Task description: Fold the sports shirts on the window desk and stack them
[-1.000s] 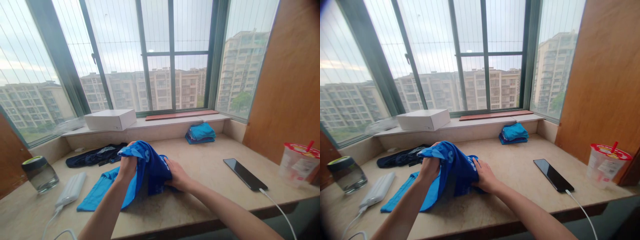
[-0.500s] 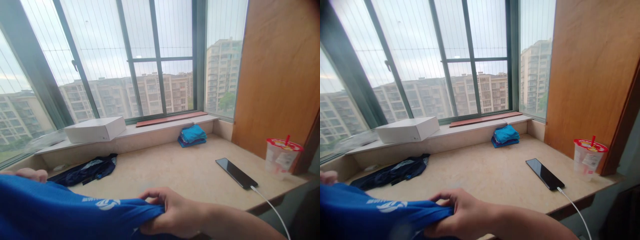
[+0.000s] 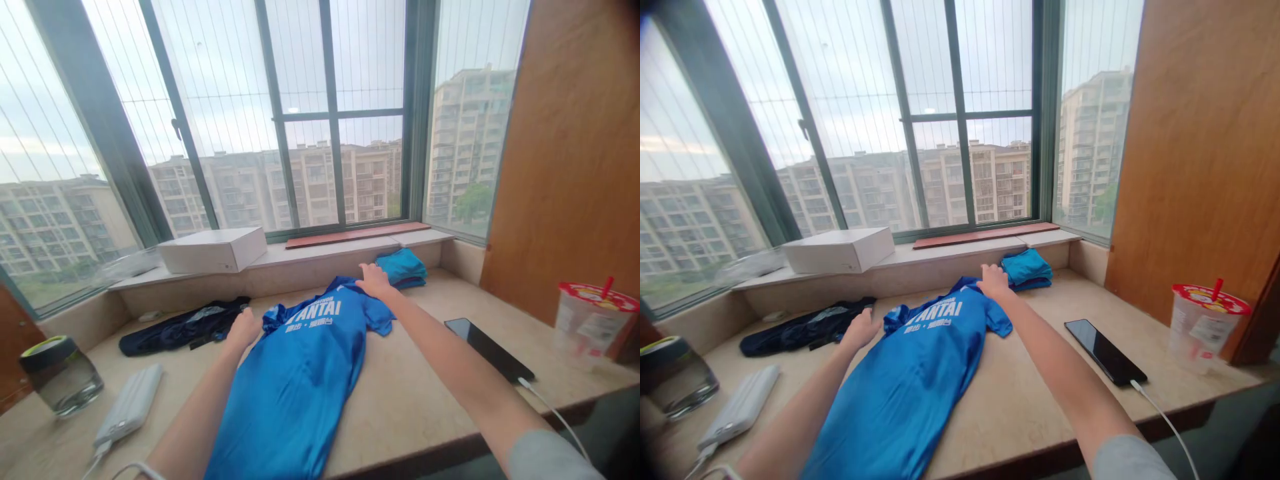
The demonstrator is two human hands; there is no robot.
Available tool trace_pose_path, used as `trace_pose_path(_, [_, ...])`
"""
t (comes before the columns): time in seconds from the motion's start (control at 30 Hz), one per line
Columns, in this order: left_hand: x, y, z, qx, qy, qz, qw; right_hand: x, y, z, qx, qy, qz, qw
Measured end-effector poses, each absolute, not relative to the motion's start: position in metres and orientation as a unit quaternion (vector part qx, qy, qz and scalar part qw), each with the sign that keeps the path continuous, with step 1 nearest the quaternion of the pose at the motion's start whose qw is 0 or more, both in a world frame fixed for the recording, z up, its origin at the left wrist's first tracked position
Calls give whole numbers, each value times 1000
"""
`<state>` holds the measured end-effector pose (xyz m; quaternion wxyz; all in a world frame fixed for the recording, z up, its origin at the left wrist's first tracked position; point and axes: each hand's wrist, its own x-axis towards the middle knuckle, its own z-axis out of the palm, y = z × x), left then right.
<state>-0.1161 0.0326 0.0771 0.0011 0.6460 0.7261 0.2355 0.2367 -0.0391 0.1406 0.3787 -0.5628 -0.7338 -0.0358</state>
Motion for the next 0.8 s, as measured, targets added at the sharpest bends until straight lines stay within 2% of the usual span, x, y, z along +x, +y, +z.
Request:
trace_pose_path(0.13, [-102,20,45,730,658,182,16,225,-49,93,-528,-798,27,290])
trace_pose_path(0.23, [-95,11,32,815,565,125,35,209,-81,49,-442,-863,113,217])
trace_pose_path(0.4, [-92,4,17,826,554,82,63,192,-146,5,-347,-897,189,198])
trace_pose_path(0.6, [-84,-30,34,822,549,140,66,196,-146,1,-337,-896,170,232])
trace_pose_path(0.73, [-56,-90,68,852,476,188,110,197,-99,26,-379,-871,118,290])
trace_pose_path(0.8, [-38,-119,81,850,477,202,98,195,-68,42,-400,-863,71,299])
